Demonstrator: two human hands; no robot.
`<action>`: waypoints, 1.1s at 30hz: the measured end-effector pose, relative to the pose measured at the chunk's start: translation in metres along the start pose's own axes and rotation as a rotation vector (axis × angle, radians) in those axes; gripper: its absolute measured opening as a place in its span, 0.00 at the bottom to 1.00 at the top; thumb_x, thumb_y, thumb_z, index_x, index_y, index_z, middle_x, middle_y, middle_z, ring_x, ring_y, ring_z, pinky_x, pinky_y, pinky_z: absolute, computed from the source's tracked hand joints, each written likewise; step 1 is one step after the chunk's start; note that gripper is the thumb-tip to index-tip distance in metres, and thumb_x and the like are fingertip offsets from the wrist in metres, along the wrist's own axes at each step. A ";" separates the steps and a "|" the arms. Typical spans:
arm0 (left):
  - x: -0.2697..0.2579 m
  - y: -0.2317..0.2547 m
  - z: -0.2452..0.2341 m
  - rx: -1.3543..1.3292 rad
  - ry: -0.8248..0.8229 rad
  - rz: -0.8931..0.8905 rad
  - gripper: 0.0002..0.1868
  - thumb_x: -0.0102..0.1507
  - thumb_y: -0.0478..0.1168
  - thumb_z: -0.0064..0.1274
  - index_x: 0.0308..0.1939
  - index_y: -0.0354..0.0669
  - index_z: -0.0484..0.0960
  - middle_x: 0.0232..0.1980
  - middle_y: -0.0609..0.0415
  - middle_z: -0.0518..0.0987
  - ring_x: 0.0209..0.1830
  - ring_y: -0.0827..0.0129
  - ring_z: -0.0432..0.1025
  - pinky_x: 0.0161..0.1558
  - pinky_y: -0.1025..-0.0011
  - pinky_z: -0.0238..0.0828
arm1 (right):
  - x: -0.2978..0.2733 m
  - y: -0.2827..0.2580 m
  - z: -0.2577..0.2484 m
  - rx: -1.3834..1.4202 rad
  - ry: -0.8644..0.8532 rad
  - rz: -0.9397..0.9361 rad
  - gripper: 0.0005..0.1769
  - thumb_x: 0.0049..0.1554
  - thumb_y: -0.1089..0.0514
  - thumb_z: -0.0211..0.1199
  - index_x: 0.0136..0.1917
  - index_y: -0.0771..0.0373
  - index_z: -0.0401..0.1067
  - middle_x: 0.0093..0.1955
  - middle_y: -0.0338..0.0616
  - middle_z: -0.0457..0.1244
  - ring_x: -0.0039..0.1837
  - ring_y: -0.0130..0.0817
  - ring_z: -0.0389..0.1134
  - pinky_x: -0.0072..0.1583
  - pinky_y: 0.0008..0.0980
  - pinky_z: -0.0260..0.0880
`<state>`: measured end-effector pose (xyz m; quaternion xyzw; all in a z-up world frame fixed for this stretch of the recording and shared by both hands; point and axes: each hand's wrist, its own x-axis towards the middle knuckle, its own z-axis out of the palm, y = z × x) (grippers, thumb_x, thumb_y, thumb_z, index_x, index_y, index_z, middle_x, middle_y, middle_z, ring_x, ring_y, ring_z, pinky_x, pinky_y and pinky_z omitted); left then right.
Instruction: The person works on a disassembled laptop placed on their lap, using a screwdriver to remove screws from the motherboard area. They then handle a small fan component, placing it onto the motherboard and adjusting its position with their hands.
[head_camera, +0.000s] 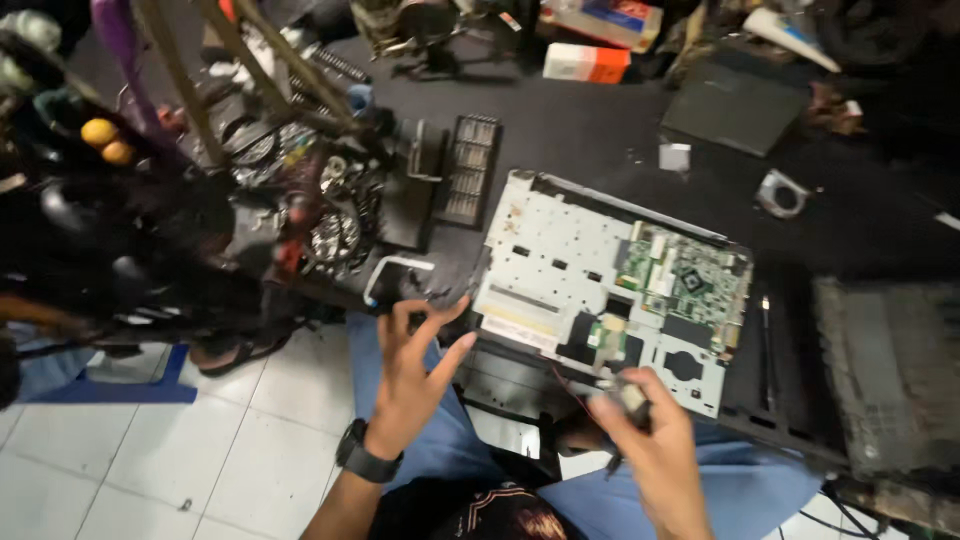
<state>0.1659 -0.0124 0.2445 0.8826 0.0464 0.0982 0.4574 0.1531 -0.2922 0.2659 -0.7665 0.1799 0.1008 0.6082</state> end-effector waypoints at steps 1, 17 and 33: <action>0.005 0.009 0.000 -0.004 -0.007 0.015 0.21 0.66 0.48 0.57 0.64 0.59 0.81 0.53 0.57 0.66 0.52 0.58 0.60 0.56 0.63 0.62 | 0.001 -0.003 -0.004 0.006 0.015 -0.005 0.14 0.54 0.61 0.72 0.53 0.62 0.73 0.43 0.38 0.63 0.45 0.27 0.60 0.50 0.23 0.57; 0.002 0.157 0.078 -0.488 -0.541 0.223 0.17 0.71 0.49 0.46 0.58 0.42 0.74 0.55 0.49 0.77 0.57 0.58 0.73 0.57 0.63 0.70 | -0.001 -0.012 -0.030 0.868 0.278 -0.031 0.08 0.66 0.59 0.56 0.57 0.62 0.63 0.54 0.53 0.67 0.53 0.34 0.66 0.52 0.27 0.66; -0.004 0.183 0.112 -0.561 -0.681 0.002 0.16 0.70 0.50 0.45 0.56 0.49 0.79 0.58 0.55 0.78 0.41 0.65 0.75 0.46 0.68 0.74 | -0.015 0.035 -0.085 -0.524 0.847 -1.040 0.15 0.56 0.79 0.69 0.49 0.62 0.81 0.40 0.46 0.57 0.42 0.43 0.57 0.51 0.44 0.64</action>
